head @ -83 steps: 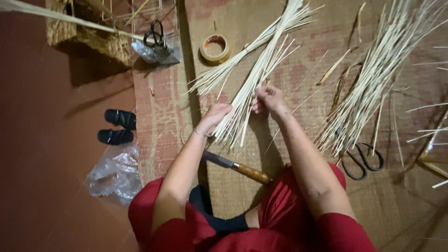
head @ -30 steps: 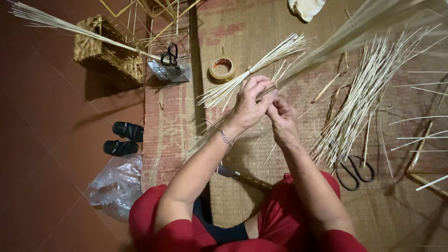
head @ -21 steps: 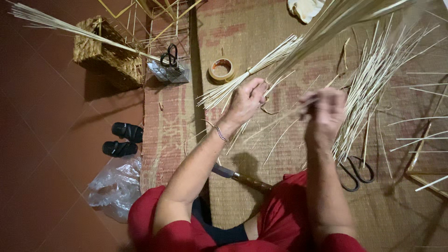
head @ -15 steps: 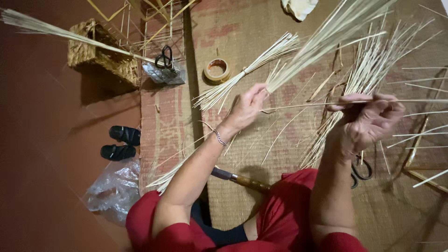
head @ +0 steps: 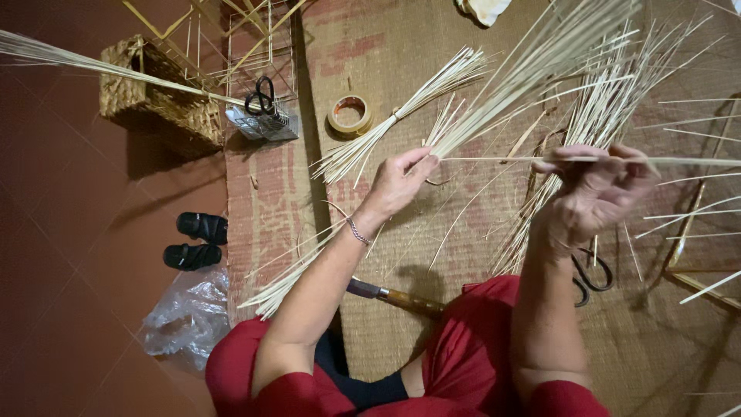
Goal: The person sits on a mat and uses a knife to split and smooth thin dried plant fibers. They gather the fibers into bundles, align them, and tie them together with thin strips to form a broom head.
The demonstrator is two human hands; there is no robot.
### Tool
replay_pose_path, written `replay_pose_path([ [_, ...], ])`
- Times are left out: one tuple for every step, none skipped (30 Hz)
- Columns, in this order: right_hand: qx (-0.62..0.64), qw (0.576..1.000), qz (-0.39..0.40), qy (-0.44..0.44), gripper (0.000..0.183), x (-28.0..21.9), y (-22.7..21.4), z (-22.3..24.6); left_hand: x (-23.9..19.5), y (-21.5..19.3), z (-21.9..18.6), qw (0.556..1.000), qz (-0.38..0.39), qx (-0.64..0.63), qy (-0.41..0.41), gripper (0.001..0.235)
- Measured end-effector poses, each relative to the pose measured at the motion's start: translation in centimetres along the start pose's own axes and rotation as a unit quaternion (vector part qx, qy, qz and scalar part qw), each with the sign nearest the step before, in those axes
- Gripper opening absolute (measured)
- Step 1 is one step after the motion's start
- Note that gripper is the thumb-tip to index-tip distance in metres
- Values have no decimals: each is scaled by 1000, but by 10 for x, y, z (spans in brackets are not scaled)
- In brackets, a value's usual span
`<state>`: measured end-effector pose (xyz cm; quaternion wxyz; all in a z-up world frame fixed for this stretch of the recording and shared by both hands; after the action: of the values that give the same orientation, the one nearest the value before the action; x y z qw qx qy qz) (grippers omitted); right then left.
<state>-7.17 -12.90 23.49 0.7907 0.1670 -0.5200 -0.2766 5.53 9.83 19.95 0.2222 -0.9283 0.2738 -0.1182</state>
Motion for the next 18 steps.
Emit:
replay_pose_path([
  [3,1000,-11,29,40,-2,9,1,0,0,0,1000,-1,-18,-20,34],
  [-7,995,-31,94,30,-6,16,0,0,0,-1,999,8,-19,-28,34],
  [-16,986,-50,159,20,-12,23,-1,-2,1,-2,999,17,-21,-36,34],
  [-54,979,-12,197,16,-17,32,-3,-3,1,-2,998,25,-23,-45,34],
  [-92,967,28,236,13,-22,39,-6,-4,3,-2,998,35,-20,-49,34],
  [-100,958,47,266,11,-27,46,-10,-4,7,-1,997,45,-18,-54,35],
  [-107,947,66,295,10,-32,52,-14,-3,9,0,997,55,-15,-58,35],
  [-113,936,86,323,9,-34,55,-17,-2,8,3,995,72,-30,-69,36],
  [-111,941,81,308,9,-33,55,-17,-2,7,6,992,90,-45,-80,37],
  [-110,947,77,293,8,-30,53,-17,-2,6,8,988,107,-60,-92,38],
  [-108,951,73,279,8,-28,51,-17,-2,3,10,987,111,-57,-100,39],
  [-107,952,76,277,7,-26,49,-18,-3,1,11,986,114,-54,-108,40],
  [-105,952,78,276,6,-25,46,-18,-4,0,12,985,119,-52,-117,41],
  [-104,952,80,275,5,-24,45,-18,-5,0,10,987,116,-47,-97,41],
  [-118,952,92,266,5,-25,45,-19,-6,1,7,990,113,-42,-77,41],
  [-132,952,104,257,4,-27,47,-21,-8,1,4,992,110,-36,-57,40],
  [-147,950,115,249,3,-29,48,-21,-10,3,1,994,98,-27,-50,39],
  [-179,946,141,231,4,-29,48,-20,-11,4,-3,995,86,-18,-42,39],
])
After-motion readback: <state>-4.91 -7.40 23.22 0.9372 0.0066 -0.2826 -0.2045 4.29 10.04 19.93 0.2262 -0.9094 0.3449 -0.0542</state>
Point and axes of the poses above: each hand's wrist, its own x-axis towards the middle knuckle, its own y-axis out of the palm, z = x × y, the point moved 2 cm from there along x, towards the middle knuckle, and after that the axes turned 12 degrees about x, right-handed, at the moved point
